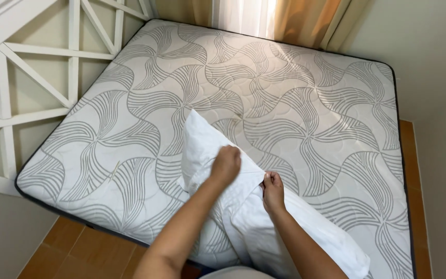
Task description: The person inserts a pillow into a white pillowcase on a mattress. They repeatedly adjust the corners and smooth the fabric by hand to fit the pillow properly.
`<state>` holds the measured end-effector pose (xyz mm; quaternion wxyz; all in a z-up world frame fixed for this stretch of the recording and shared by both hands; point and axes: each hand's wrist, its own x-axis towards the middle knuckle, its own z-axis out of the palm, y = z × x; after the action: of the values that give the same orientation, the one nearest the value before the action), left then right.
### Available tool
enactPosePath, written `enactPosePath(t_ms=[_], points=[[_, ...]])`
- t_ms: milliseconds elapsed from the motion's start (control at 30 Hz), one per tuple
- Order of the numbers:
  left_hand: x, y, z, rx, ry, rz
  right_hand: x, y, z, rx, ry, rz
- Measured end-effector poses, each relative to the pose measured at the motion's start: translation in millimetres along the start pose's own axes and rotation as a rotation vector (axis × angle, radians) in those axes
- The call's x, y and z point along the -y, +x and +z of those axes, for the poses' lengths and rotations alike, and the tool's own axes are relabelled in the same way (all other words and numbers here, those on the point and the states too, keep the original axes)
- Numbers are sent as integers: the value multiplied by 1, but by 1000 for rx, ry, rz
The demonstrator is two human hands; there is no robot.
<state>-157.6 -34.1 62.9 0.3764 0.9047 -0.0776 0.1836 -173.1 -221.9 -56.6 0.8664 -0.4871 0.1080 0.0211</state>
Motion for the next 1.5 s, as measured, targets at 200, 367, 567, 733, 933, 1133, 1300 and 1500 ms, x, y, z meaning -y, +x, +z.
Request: enactPosePath(t_ms=[200,367,567,733,933,1133,1300,1500], points=[[6,-16,-40,14,122,-55,-5,12,-9,-117,-3,81],[8,-40,-9,-69,113,16,-28,38,-32,-180,66,148],[21,-41,41,147,-231,-316,-29,46,-57,-191,135,230],[-2,-39,36,405,-432,-320,-11,41,-55,-218,143,240],[-6,-28,25,261,-273,-178,-32,50,-71,-144,145,214],[10,8,21,80,-98,131,-8,16,-64,-238,312,239],[35,10,34,238,-98,120,18,-3,-39,-317,492,379],[64,8,48,244,-52,122,33,-1,-21,-421,-93,212]])
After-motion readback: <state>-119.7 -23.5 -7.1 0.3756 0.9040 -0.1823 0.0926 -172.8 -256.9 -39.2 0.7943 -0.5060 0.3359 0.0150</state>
